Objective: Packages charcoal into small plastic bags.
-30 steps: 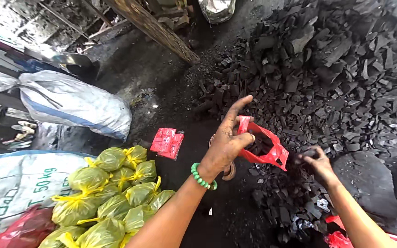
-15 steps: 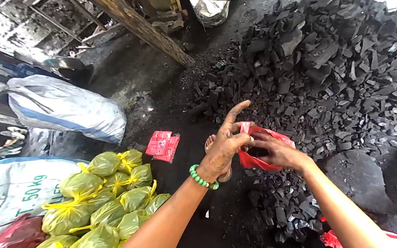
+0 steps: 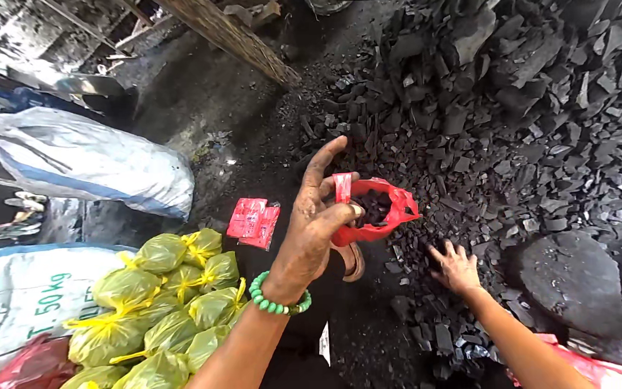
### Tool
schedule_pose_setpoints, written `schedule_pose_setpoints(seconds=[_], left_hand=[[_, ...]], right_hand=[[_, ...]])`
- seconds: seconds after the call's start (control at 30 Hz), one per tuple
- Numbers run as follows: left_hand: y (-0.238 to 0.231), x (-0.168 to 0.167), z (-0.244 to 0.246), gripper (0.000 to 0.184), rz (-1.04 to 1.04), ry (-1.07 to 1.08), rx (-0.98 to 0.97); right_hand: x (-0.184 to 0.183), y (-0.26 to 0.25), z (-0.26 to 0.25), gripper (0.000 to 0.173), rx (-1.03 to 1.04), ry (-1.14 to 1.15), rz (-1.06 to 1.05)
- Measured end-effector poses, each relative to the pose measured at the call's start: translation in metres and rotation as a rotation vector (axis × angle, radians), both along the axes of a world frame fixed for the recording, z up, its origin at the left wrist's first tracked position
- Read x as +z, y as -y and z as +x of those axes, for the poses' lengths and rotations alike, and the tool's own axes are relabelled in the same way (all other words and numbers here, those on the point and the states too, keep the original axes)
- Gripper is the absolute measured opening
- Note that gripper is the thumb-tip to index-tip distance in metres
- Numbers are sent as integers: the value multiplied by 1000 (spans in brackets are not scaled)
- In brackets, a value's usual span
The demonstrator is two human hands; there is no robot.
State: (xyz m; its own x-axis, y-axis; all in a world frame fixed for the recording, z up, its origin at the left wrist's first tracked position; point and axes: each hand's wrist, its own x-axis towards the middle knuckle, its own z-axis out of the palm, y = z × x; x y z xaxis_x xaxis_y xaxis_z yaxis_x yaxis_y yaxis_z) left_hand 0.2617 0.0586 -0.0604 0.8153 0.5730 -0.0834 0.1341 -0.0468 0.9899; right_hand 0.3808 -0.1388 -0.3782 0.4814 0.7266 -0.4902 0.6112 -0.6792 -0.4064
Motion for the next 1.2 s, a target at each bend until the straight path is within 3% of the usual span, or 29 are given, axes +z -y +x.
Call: schedule_pose_setpoints(seconds=[0.1, 0.17, 0.27, 0.4, 0.47, 0.53, 0.63, 0.73, 0.8, 0.87, 0.93, 1.0, 1.1, 1.13, 1.2], left_hand=[[-5, -4, 3, 80, 3, 16, 35], [-5, -7, 6, 82, 5, 9, 35], [3, -9, 11, 82, -3, -26, -5], [13, -15, 18, 84, -53, -43, -124], [20, -17, 23, 85, -93, -56, -165], [27, -16, 27, 85, -119, -71, -186], [32, -14, 32, 83, -138, -59, -202], [33, -14, 32, 82, -179, -66, -170], [29, -14, 31, 79, -169, -75, -152], [24, -12, 29, 74, -138, -62, -125], [20, -8, 27, 73, -122, -28, -91], [17, -1, 27, 72, -128, 16, -70], [14, 2, 25, 75, -81, 33, -77], [13, 2, 25, 77, -58, 22, -77], [11, 0, 24, 82, -22, -12, -72]], right_hand=[[3, 10, 15, 54, 89, -54, -51], [3, 16, 31, 47, -47, -133, 15], [19, 24, 52, 36, -474, -277, 379], [96, 10, 58, 32, -779, -563, 1031], [141, -4, 48, 32, -691, -667, 1293], [166, -20, 37, 30, -399, -541, 1352], [165, -42, 35, 35, 115, -114, 1027], [164, -47, 38, 46, 393, -39, 513], [170, -33, 48, 32, 320, -82, 672], [167, -13, 61, 26, 16, -224, 955], [145, 9, 70, 27, -342, -278, 1015], [106, 33, 70, 34, -436, -183, 633], [41, 51, 31, 82, -202, -172, -52], [30, 54, 8, 88, -138, -132, -134], [20, 59, -22, 76, -61, -18, -160]])
